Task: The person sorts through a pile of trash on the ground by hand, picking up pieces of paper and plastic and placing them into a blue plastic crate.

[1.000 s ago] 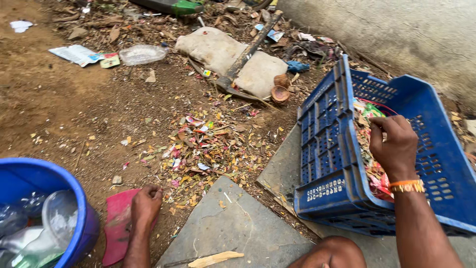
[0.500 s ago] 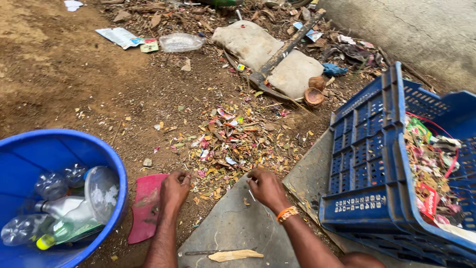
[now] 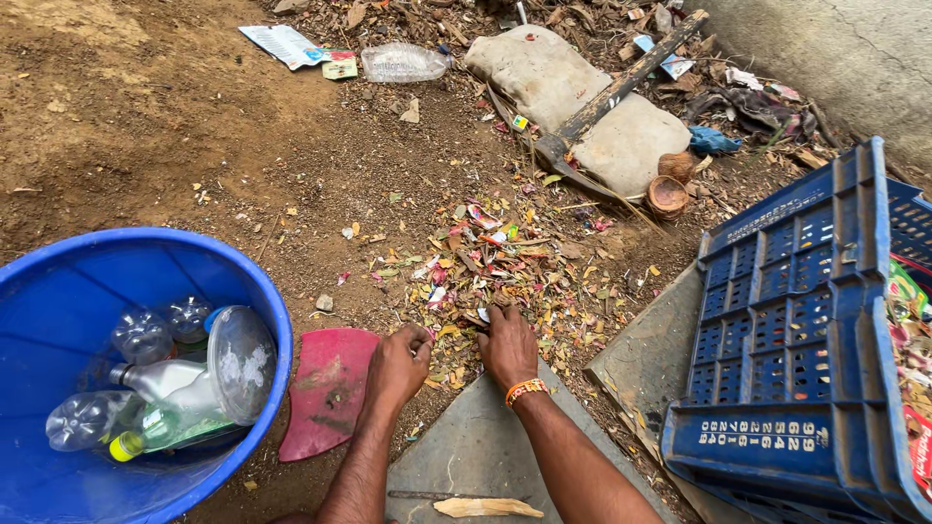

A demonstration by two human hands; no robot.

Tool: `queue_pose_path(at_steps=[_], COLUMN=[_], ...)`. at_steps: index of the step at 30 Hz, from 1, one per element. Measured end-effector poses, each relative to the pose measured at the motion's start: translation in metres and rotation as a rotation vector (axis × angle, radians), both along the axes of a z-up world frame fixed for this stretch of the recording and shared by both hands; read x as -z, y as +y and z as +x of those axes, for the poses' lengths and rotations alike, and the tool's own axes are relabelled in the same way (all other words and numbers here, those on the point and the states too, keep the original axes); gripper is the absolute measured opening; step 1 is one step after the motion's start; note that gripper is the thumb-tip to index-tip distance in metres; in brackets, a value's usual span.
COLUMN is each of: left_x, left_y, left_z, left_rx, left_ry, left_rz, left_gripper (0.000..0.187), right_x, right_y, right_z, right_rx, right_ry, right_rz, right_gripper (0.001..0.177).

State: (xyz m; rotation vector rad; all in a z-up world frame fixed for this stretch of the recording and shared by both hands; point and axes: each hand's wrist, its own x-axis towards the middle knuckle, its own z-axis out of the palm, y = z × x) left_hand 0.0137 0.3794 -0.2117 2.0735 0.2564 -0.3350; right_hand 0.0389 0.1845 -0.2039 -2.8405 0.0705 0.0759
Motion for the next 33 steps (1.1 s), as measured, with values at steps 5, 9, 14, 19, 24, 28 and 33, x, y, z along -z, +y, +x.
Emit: queue_pose_path(at_steps=[5, 9, 14, 19, 24, 28, 33], left_x=[0.001, 0.008, 0.013, 0.010, -0.002, -0.010, -0.005], left_y=[0.001, 0.000, -0.001, 0.001, 0.001, 0.003, 0.005], left_z=[0.001, 0.003, 0.004, 0.003, 0.002, 0.001, 0.001], left_rx=[0.000, 0.020, 0.009, 0.004, -0.013, -0.019, -0.026], left_ry=[0.011, 0.020, 0.057, 0.045, 0.036, 0.020, 0.023], left_rz=[-0.001, 0.022, 0.027, 0.028, 0.023, 0.036, 0.027], left_gripper=[0.016, 0.016, 0.016, 0.015, 0.013, 0.013, 0.014], right_x=[0.009, 0.018, 0.017, 0.023, 0.024, 0.006, -0.011], right_y=[0.001, -0.006, -0.013, -0.022, -0.040, -0.037, -0.019], right_z=[0.011, 0.013, 0.002, -0.014, -0.009, -0.005, -0.010], right_rx=[-0.017, -0.044, -0.106, -0.214, -0.111, -0.042, -0.123], right_ry=[0.016, -0.013, 0.035, -0.142, -0.119, 0.080, -0.001], right_rz=[-0.044, -0.067, -0.124, -0.003, 0.140, 0.098, -0.028], right_gripper=[0.043, 0.033, 0.021, 0.021, 0.026, 0.027, 0.047])
